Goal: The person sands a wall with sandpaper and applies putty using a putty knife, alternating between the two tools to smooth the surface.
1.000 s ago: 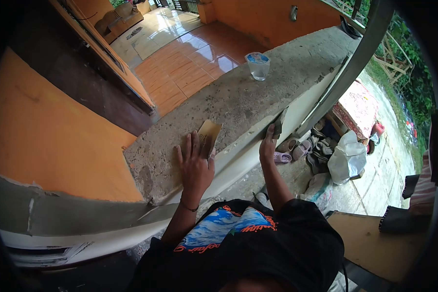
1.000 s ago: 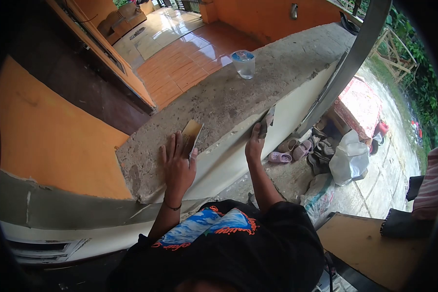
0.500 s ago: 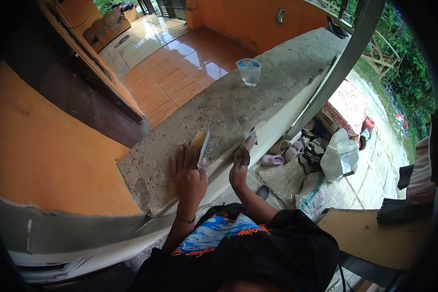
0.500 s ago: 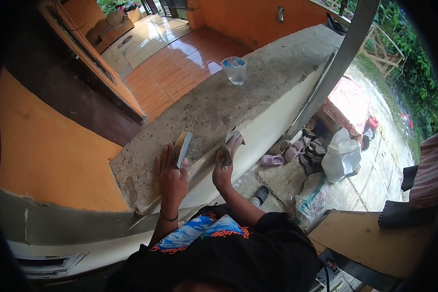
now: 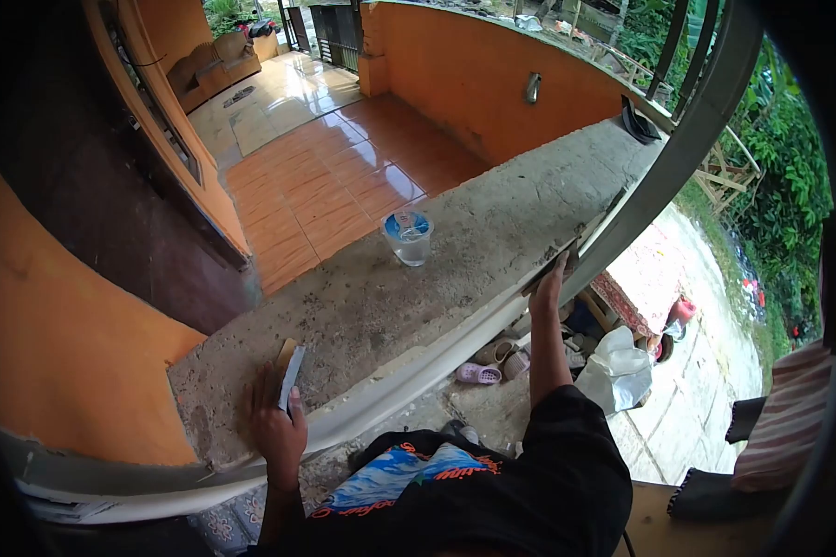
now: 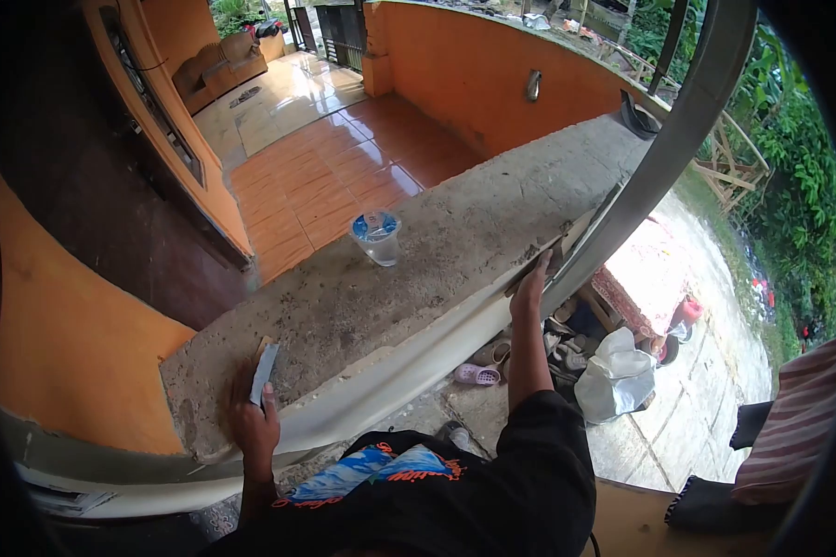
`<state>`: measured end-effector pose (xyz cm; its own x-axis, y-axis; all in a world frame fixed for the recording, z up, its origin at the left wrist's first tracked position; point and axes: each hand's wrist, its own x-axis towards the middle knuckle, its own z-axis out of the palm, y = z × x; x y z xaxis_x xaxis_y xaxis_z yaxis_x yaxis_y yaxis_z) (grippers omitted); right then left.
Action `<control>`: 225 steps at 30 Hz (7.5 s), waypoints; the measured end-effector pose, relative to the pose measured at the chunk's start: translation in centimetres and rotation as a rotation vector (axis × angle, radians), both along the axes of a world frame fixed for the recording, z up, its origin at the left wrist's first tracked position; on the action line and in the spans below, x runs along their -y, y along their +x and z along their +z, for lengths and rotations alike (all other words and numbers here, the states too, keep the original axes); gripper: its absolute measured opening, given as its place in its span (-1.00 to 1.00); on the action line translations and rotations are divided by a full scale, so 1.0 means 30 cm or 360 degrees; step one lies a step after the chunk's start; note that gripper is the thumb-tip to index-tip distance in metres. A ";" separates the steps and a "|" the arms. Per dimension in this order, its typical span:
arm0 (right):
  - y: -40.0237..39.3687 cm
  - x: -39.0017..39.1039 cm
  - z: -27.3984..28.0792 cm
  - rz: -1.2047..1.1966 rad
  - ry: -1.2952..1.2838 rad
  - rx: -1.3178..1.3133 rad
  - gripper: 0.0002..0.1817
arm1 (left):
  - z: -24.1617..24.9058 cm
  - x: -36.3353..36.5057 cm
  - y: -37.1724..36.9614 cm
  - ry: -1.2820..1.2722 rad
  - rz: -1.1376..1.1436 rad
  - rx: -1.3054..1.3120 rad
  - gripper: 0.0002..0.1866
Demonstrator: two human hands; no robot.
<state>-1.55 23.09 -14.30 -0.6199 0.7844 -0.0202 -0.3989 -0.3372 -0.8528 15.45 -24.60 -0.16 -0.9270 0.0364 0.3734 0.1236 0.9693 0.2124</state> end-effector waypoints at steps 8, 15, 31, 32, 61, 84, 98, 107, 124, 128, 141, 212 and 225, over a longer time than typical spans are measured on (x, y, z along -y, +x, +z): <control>0.041 0.019 0.023 0.0066 -0.0146 0.0256 -0.15 | -0.023 0.012 0.005 0.0091 -0.0001 0.0009 -0.58; 0.303 0.671 0.026 -0.0071 0.0204 0.0305 -0.26 | -0.018 0.049 0.020 -0.0204 -0.0206 0.0010 -0.57; 0.639 1.322 0.080 0.0423 0.1352 0.0197 -0.36 | -0.021 0.126 0.025 0.0116 -0.0475 0.0002 -0.60; 0.592 1.268 0.098 0.0271 0.1180 0.0212 -0.35 | -0.021 0.120 0.024 0.0179 -0.0460 0.0014 -0.60; 0.249 0.488 0.077 -0.0068 0.0581 0.0354 -0.28 | -0.016 0.021 0.015 -0.0193 -0.0171 0.0048 -0.59; 0.414 0.908 0.069 0.0347 0.0831 0.0303 -0.30 | -0.029 0.048 0.023 -0.0332 -0.0311 0.0070 -0.50; -0.029 -0.209 0.123 0.0183 -0.0130 0.0155 -0.32 | -0.074 -0.012 -0.027 -0.0099 0.0186 0.0208 -0.52; 0.241 0.463 0.013 0.0163 0.0239 0.0324 -0.30 | -0.050 -0.009 -0.012 -0.0234 -0.0176 -0.0101 -0.50; 1.245 1.021 -0.283 0.0496 -0.0325 0.1417 -0.16 | -0.623 0.157 0.379 0.0369 -0.0956 0.1787 -0.36; 1.264 1.025 -0.370 0.0650 0.0472 0.1873 -0.27 | -0.639 0.162 0.377 0.0490 -0.1029 0.1743 -0.32; 1.133 0.795 -0.216 0.1519 0.0784 0.1719 -0.57 | -0.353 0.071 0.339 0.2130 0.0336 0.2228 -0.62; -0.096 -0.227 0.080 -0.0193 0.0168 0.0156 -0.21 | -0.079 0.151 0.086 -0.0238 0.0323 0.0133 -0.35; 0.531 1.183 0.151 -0.0047 0.1190 0.0248 -0.29 | -0.036 0.175 0.063 -0.0344 -0.0324 0.0359 -0.30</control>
